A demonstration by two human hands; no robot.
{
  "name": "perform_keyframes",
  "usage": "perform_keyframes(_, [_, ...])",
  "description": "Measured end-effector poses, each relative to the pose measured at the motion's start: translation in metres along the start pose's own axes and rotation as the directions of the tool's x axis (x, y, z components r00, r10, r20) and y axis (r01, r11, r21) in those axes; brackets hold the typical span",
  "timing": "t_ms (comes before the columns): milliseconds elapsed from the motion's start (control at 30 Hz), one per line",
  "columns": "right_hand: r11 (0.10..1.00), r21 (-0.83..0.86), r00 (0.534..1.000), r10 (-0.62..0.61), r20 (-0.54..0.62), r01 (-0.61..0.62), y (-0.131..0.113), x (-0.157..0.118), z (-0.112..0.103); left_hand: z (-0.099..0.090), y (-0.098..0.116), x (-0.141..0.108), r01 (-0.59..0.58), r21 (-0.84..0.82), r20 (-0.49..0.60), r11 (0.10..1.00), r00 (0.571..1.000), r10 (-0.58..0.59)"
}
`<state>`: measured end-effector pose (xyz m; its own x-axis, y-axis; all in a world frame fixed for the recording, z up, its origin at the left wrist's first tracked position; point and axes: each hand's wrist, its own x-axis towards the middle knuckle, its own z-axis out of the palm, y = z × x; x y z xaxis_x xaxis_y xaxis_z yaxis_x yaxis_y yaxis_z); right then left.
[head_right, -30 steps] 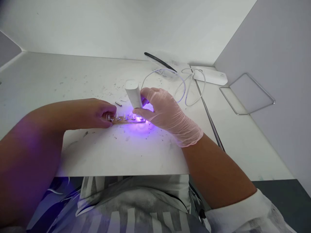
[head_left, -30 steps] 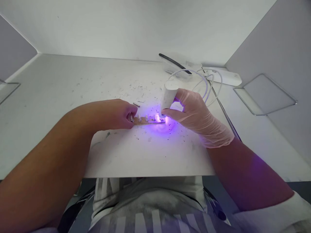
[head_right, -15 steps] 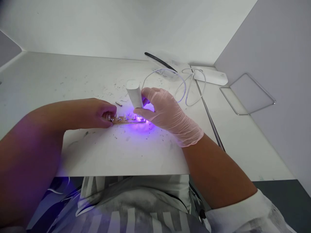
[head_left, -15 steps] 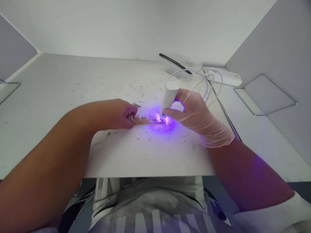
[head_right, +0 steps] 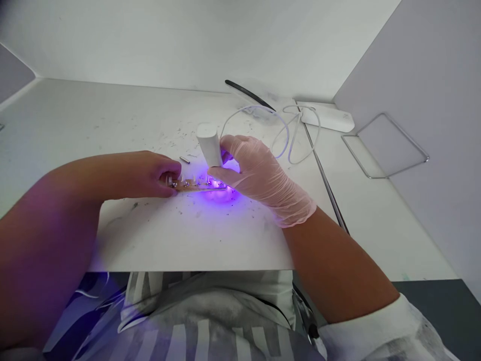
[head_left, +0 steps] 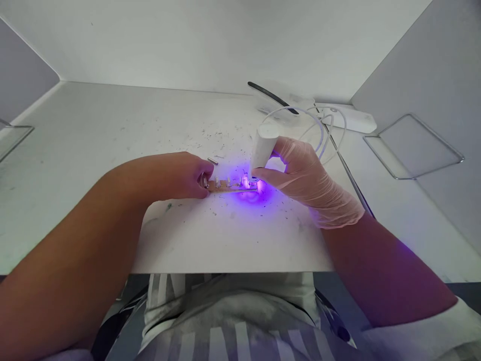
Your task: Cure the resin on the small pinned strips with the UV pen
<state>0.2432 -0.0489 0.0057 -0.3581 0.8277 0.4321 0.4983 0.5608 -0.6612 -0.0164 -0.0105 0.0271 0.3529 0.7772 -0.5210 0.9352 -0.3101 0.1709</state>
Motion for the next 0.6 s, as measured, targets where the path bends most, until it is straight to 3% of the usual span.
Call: perform_keyframes(600, [1.0, 0.016, 1.0, 0.005, -0.014, -0.005, -0.0002, -0.0006, 0.0012, -0.0039, 0.0068, -0.0043, 0.021, 0.06, 0.028, 0.998, 0.999, -0.023])
